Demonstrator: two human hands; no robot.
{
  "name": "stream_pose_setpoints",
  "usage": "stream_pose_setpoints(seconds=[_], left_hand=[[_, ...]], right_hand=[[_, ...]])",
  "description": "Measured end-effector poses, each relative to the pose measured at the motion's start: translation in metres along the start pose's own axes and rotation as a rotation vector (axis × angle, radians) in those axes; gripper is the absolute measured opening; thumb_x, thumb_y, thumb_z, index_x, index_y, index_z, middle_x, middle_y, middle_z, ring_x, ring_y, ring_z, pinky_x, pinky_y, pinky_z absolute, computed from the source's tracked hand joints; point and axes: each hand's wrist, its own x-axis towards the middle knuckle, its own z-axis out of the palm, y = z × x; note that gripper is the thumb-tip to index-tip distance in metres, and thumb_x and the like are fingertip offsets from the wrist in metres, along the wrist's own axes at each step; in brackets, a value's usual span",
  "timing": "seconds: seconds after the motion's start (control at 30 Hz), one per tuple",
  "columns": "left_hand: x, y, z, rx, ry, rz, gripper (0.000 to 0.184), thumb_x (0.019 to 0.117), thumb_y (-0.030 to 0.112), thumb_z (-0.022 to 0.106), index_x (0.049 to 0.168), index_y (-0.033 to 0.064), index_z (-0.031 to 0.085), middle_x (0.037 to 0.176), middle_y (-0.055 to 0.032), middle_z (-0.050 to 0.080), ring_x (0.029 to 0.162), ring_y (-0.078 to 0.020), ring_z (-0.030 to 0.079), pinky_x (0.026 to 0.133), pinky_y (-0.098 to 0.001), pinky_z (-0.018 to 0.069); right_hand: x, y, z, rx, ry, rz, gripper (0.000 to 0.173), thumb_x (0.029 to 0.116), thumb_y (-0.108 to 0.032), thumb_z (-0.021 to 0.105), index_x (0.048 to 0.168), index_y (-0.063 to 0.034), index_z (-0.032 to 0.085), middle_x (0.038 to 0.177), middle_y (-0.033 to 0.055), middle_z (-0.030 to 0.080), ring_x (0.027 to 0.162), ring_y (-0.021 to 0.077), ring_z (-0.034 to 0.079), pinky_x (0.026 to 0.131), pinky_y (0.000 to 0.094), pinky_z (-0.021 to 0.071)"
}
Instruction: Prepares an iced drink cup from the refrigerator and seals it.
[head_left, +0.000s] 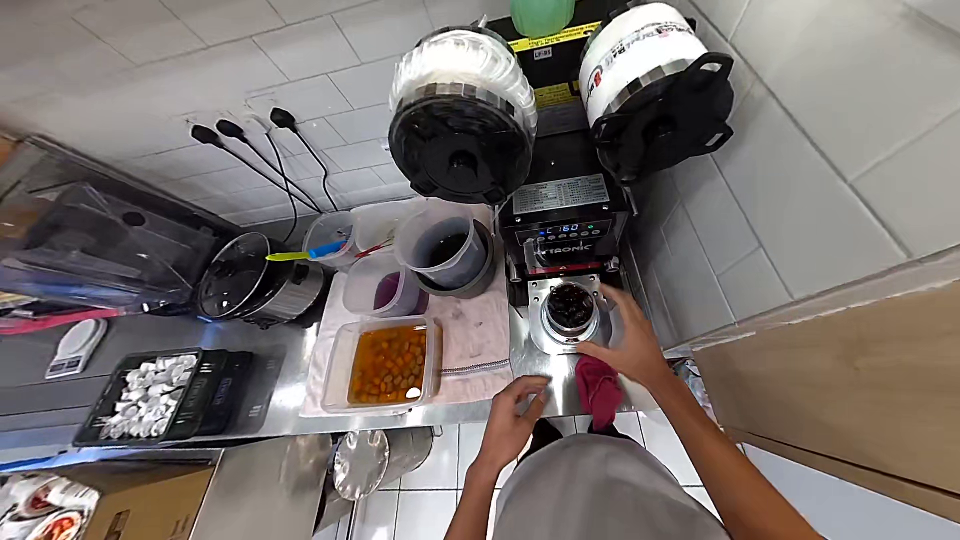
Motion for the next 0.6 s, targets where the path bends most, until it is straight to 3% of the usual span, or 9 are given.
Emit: stream_pose_setpoints(seconds=[0.1,0.17,0.27,0.33,0.4,0.47,0.5,0.6], left_hand=[[0.009,0.006,-0.005,-0.067,0.046,-0.016,0.027,0.0992,0.015,0.063,0.123,0.0033,0.067,0.120,-0.0068,0.072,0.110,-0.0185,0.071,0.096,-0.0399,0.0602],[0.017,0.010,-0.006,-0.108,0.097,-0.003,0.029,0.0982,0.013,0.064,0.125,0.0016,0.065,0.121,-0.0088,0.072,0.109,-0.0207,0.071,0.094,-0.0404,0.0613],[0.033,0.020,-0.007,-0.139,0.169,0.008,0.040,0.0938,0.014,0.069,0.130,0.0000,0.060,0.122,-0.0114,0.070,0.111,-0.0233,0.070,0.092,-0.0407,0.0622],[0.045,0.028,-0.009,-0.151,0.191,0.012,0.052,0.0892,0.017,0.077,0.135,0.0011,0.057,0.126,-0.0117,0.068,0.114,-0.0249,0.069,0.092,-0.0413,0.0627],[0.058,0.035,-0.009,-0.120,0.198,0.008,0.069,0.0836,0.021,0.083,0.142,0.0046,0.051,0.131,-0.0103,0.065,0.119,-0.0239,0.066,0.093,-0.0411,0.0622],[0.071,0.039,-0.005,-0.076,0.203,0.005,0.088,0.0779,0.026,0.089,0.150,0.0094,0.042,0.136,-0.0085,0.062,0.124,-0.0221,0.063,0.096,-0.0414,0.0606],[0.077,0.039,-0.002,-0.056,0.204,0.010,0.096,0.0752,0.028,0.091,0.154,0.0122,0.038,0.139,-0.0073,0.061,0.127,-0.0213,0.061,0.098,-0.0419,0.0594],[0.094,0.041,0.007,-0.023,0.191,0.032,0.113,0.0699,0.031,0.093,0.160,0.0179,0.027,0.144,-0.0053,0.056,0.132,-0.0196,0.056,0.103,-0.0436,0.0557]], right_hand=[[-0.066,0.043,0.014,0.036,0.051,0.202,0.076,0.0860,-0.062,0.071,0.135,-0.0044,0.061,0.129,0.0153,0.066,0.120,0.0299,0.064,0.100,0.0532,0.0548],[-0.102,0.065,0.036,-0.025,-0.068,0.298,0.082,0.0850,-0.063,0.071,0.143,-0.0069,0.056,0.142,0.0172,0.058,0.131,0.0326,0.057,0.107,0.0540,0.0503],[-0.133,0.093,0.077,-0.157,-0.249,0.265,0.099,0.0805,-0.070,0.069,0.159,-0.0181,0.039,0.164,0.0158,0.036,0.149,0.0348,0.037,0.117,0.0575,0.0392],[-0.142,0.109,0.095,-0.252,-0.328,0.224,0.086,0.0849,-0.069,0.064,0.155,-0.0211,0.047,0.162,0.0136,0.040,0.150,0.0344,0.037,0.117,0.0568,0.0370],[-0.137,0.109,0.097,-0.292,-0.395,0.227,0.066,0.0904,-0.055,0.065,0.143,-0.0146,0.061,0.151,0.0150,0.052,0.145,0.0352,0.043,0.118,0.0538,0.0369],[-0.127,0.099,0.087,-0.242,-0.457,0.301,0.055,0.0913,-0.036,0.068,0.136,-0.0052,0.062,0.140,0.0192,0.059,0.135,0.0345,0.052,0.115,0.0496,0.0417],[-0.125,0.096,0.081,-0.177,-0.420,0.355,0.053,0.0896,-0.029,0.070,0.134,-0.0023,0.062,0.136,0.0203,0.060,0.130,0.0339,0.057,0.111,0.0489,0.0462],[-0.121,0.083,0.054,0.077,-0.077,0.457,0.040,0.0813,-0.017,0.068,0.117,0.0013,0.064,0.113,0.0198,0.066,0.106,0.0325,0.066,0.092,0.0522,0.0557]])
